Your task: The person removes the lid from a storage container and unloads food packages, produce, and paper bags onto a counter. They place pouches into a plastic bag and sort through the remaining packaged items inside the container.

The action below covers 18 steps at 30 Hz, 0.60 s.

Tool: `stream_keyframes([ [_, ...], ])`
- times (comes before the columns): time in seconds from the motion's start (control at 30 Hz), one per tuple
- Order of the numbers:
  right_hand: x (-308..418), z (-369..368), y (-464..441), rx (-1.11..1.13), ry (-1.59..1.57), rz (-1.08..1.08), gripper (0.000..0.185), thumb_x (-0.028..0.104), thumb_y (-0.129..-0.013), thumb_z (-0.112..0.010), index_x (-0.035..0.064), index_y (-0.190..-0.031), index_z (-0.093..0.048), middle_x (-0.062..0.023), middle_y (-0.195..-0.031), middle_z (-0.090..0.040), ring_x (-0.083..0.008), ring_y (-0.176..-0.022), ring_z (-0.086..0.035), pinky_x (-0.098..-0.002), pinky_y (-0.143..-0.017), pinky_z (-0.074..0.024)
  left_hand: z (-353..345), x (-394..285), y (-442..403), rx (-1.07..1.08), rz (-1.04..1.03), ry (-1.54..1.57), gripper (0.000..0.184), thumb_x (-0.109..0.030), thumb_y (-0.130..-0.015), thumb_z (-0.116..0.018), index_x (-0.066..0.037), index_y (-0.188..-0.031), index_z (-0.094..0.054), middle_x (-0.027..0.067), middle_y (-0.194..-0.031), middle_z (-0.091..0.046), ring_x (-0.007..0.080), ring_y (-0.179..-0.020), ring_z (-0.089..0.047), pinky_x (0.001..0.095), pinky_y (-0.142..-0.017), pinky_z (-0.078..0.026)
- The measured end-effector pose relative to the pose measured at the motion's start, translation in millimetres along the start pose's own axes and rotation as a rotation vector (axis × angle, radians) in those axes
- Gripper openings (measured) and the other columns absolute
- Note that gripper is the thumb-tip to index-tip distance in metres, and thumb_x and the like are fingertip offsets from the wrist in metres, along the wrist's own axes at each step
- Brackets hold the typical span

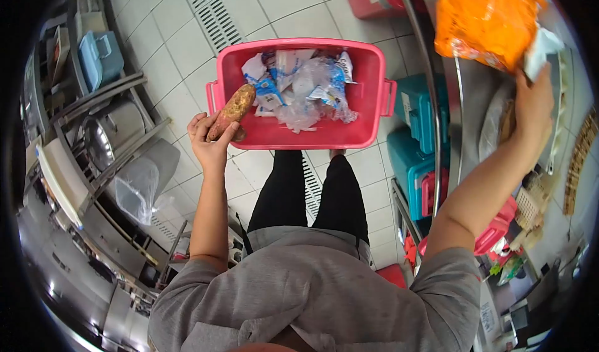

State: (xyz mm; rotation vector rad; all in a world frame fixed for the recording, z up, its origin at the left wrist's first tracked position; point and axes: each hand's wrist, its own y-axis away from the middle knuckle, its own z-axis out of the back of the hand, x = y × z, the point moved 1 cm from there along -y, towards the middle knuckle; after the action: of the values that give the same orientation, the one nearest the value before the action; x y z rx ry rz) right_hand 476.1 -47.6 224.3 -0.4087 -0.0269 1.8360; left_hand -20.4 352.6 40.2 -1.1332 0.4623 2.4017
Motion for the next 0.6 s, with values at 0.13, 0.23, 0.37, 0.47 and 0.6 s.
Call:
stream_keyframes([
  [0.13,118.1,57.4,70.3,-0.466,-0.167,0.100,0.047,0.020,-0.089,-0.064,0.0015,-0.132,-0.058,-0.0205,-0.115,-0.067,-0.0363,-0.109,-0.064,-0.0437,-0.097,-0.0486,9.6,16.3,2.4,-0.052,0.089,0.054,0.046,-0.012,-0.066,-0.093,-0.004,-0.108,-0.074,0.0098,-0.124,-0.052,0.0237,-0.123,-0.050,0.0359,-0.103,-0.045],
  [0.23,210.1,5.5,150.0,-0.248,-0.977,0.209,0.027,0.002,-0.079,-0.067,0.0057,-0.106,-0.070,-0.0091,-0.104,-0.070,-0.0253,-0.097,-0.065,-0.0355,-0.089,-0.0508,12.9,30.2,4.0,-0.080,0.280,0.259,0.045,-0.013,-0.068,-0.092,-0.002,-0.108,-0.074,0.0120,-0.126,-0.048,0.0238,-0.122,-0.051,0.0369,-0.103,-0.046],
  [0.37,325.9,-113.9,276.0,0.704,-1.279,0.195,0.045,0.014,-0.073,-0.080,0.0118,-0.117,-0.070,-0.0157,-0.131,-0.060,-0.0343,-0.123,-0.053,-0.0432,-0.106,-0.0424,15.2,43.6,9.5,-0.096,0.442,0.555,0.046,-0.008,-0.070,-0.090,0.000,-0.111,-0.072,0.0117,-0.130,-0.048,0.0232,-0.123,-0.052,0.0362,-0.103,-0.047],
  [0.47,364.1,-181.1,351.3,0.713,-0.953,0.250,0.050,0.023,-0.071,-0.083,0.0150,-0.118,-0.070,-0.0158,-0.139,-0.056,-0.0358,-0.133,-0.048,-0.0444,-0.109,-0.0405,19.9,42.1,14.2,-0.064,0.445,0.505,0.046,-0.006,-0.070,-0.089,-0.001,-0.113,-0.071,0.0110,-0.130,-0.048,0.0224,-0.123,-0.052,0.0361,-0.103,-0.047],
  [0.6,354.5,-242.1,365.1,1.095,-0.625,0.387,0.042,0.028,-0.072,-0.081,0.0153,-0.110,-0.072,-0.0171,-0.126,-0.064,-0.0367,-0.120,-0.059,-0.0464,-0.098,-0.0493,23.4,43.5,12.5,-0.014,0.348,0.336,0.046,-0.004,-0.070,-0.088,-0.003,-0.113,-0.072,0.0109,-0.131,-0.048,0.0215,-0.123,-0.052,0.0357,-0.103,-0.047],
])
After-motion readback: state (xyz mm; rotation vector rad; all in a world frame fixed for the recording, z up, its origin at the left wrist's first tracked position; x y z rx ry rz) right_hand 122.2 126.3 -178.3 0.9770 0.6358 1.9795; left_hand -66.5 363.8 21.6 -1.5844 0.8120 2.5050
